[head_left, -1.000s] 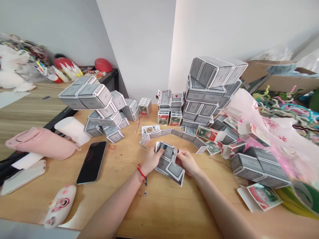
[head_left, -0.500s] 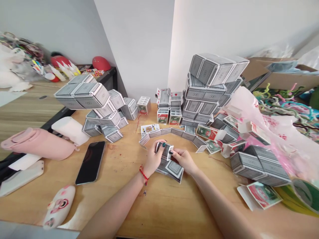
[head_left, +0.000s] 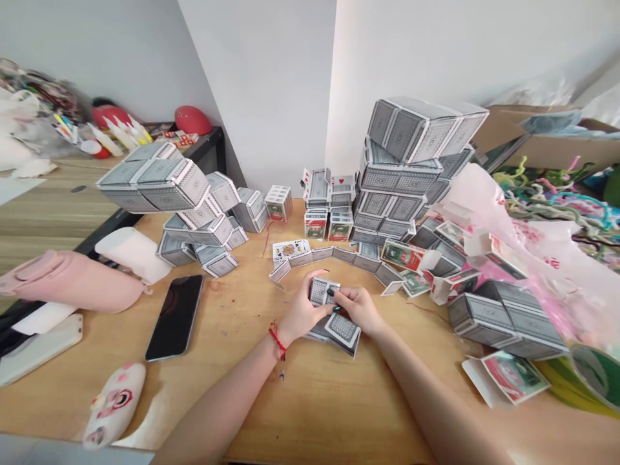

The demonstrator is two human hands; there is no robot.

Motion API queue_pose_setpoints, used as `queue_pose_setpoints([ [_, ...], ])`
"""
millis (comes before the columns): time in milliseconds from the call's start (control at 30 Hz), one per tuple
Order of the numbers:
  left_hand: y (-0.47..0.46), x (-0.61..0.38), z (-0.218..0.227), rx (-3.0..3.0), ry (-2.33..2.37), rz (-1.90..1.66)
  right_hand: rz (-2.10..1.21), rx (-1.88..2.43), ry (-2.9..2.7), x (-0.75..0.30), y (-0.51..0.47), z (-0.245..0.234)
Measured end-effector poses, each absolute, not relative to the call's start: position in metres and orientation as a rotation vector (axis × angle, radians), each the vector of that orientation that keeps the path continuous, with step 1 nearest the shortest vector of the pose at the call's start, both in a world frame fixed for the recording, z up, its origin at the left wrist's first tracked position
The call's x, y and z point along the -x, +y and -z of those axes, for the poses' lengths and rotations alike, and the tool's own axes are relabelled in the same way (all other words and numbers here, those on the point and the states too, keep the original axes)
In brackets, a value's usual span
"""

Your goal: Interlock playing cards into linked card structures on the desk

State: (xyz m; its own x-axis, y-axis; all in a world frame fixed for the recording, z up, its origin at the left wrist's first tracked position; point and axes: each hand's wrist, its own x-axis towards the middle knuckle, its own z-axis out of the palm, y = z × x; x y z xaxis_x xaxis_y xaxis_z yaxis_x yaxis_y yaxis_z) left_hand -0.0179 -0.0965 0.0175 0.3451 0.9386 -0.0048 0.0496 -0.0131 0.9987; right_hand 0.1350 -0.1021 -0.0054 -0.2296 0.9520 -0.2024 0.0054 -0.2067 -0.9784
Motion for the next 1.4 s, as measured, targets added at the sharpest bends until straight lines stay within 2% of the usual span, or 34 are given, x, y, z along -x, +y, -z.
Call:
queue_pose_setpoints([
  [467, -0.096, 0.011, -0.011, -1.391, 1.095, -1.017, -1.609, 1.249, -1.002, -0.130, -0.099, 0.010],
  [700, -0.083, 0.017, -0.001, -1.059, 1.111, -1.164, -1.873, 0.967, -0.776, -0.143, -0.100, -0.011],
  [1033, -0.084, 0.023, -0.007, -0.671, 0.784, -1.118, -1.593, 0.939, -1.231, -0.154, -0.100, -0.005],
  [1400, -0.091, 0.018, -0.008, -0.734, 0.679, -1.001, -1.266, 1.241, -1.190, -0.150, -0.099, 0.002],
])
